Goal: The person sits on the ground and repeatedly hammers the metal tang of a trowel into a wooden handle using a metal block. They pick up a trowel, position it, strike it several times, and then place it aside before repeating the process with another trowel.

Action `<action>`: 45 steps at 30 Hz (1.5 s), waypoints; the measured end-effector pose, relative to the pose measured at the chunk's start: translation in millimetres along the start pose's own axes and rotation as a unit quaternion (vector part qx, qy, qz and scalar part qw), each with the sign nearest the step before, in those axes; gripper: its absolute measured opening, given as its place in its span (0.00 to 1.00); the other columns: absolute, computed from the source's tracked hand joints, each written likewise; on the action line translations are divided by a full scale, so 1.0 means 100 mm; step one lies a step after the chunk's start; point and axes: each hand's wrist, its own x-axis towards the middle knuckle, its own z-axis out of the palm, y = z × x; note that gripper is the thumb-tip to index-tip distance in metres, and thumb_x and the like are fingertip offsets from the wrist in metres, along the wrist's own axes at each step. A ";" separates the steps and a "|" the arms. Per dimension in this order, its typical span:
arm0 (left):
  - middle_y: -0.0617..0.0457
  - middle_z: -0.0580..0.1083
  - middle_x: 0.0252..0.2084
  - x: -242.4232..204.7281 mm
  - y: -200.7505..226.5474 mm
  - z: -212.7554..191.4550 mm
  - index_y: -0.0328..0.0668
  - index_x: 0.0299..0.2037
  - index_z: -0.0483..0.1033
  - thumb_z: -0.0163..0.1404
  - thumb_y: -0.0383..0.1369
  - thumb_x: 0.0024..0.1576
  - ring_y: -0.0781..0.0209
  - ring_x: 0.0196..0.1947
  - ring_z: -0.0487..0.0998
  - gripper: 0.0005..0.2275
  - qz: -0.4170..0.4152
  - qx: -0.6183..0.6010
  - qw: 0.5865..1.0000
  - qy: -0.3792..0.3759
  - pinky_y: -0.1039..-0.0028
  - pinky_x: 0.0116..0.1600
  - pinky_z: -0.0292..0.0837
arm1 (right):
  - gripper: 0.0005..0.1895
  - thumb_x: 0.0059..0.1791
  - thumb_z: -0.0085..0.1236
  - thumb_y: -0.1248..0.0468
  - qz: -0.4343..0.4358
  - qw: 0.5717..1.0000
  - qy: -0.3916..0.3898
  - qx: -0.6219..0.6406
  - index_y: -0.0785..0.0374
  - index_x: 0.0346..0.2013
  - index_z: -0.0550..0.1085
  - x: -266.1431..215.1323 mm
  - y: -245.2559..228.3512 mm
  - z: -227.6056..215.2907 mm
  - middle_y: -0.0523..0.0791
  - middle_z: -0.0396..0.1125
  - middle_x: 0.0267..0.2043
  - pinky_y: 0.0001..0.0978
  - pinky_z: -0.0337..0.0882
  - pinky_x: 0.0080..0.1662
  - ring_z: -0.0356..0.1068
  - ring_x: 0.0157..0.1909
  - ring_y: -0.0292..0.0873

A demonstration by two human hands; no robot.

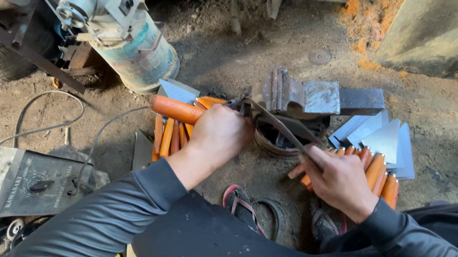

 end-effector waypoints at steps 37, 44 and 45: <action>0.58 0.60 0.16 -0.04 0.28 0.38 0.43 0.29 0.63 0.41 0.38 0.62 0.65 0.17 0.65 0.12 -0.285 -0.951 0.116 0.032 0.73 0.23 0.64 | 0.07 0.50 0.56 0.70 0.045 0.981 0.088 0.168 0.69 0.40 0.79 -0.08 0.05 0.04 0.44 0.63 0.14 0.33 0.61 0.22 0.62 0.13 0.38; 0.60 0.58 0.15 -0.05 0.35 0.48 0.43 0.27 0.65 0.41 0.39 0.63 0.65 0.17 0.61 0.14 -0.129 -0.986 -0.084 -0.060 0.75 0.22 0.62 | 0.08 0.52 0.57 0.69 -0.035 0.988 0.105 0.106 0.65 0.28 0.76 0.03 0.12 0.13 0.48 0.65 0.18 0.38 0.62 0.26 0.66 0.19 0.48; 0.60 0.58 0.15 -0.06 0.36 0.48 0.43 0.27 0.65 0.41 0.39 0.63 0.66 0.17 0.61 0.14 -0.143 -0.983 -0.097 -0.065 0.75 0.22 0.62 | 0.08 0.52 0.55 0.69 -0.036 0.986 0.106 0.127 0.64 0.28 0.77 0.00 0.13 0.11 0.48 0.65 0.17 0.37 0.62 0.25 0.66 0.18 0.48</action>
